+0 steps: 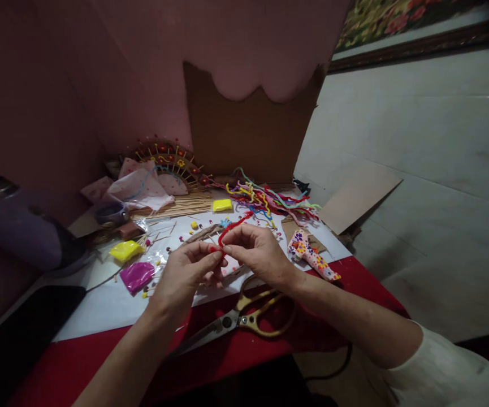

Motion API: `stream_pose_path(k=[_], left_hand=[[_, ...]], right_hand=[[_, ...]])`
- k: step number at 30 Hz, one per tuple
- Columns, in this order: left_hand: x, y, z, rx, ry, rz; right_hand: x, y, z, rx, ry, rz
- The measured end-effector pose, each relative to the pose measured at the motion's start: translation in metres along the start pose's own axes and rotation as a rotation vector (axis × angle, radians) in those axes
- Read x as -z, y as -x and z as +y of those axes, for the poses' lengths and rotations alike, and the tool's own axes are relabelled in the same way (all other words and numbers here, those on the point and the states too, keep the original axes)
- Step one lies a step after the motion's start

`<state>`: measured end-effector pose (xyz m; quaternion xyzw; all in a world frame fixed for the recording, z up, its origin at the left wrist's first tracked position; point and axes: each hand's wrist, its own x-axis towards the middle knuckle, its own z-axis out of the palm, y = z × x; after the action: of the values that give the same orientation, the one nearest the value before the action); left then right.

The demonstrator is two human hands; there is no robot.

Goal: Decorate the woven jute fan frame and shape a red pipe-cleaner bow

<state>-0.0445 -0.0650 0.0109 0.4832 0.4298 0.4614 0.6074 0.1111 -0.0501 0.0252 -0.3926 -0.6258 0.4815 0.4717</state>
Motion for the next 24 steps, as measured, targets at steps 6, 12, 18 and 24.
stream_pose_path(k=[6, 12, 18, 24], left_hand=[[-0.0009, -0.0014, -0.0001, 0.007, 0.025, 0.055], [-0.0007, -0.0007, -0.0022, -0.008, 0.047, 0.073], [-0.0034, -0.0001, -0.0002, -0.02, 0.034, 0.089], [-0.0029, 0.0008, 0.0009, -0.057, 0.052, 0.074]], right_hand=[[0.0014, -0.0002, 0.0001, -0.021, 0.03, -0.07], [0.0002, 0.0032, -0.0003, 0.052, 0.136, -0.058], [-0.0024, 0.0029, 0.0011, 0.034, 0.129, 0.007], [-0.0014, 0.0027, -0.0008, 0.036, 0.069, -0.032]])
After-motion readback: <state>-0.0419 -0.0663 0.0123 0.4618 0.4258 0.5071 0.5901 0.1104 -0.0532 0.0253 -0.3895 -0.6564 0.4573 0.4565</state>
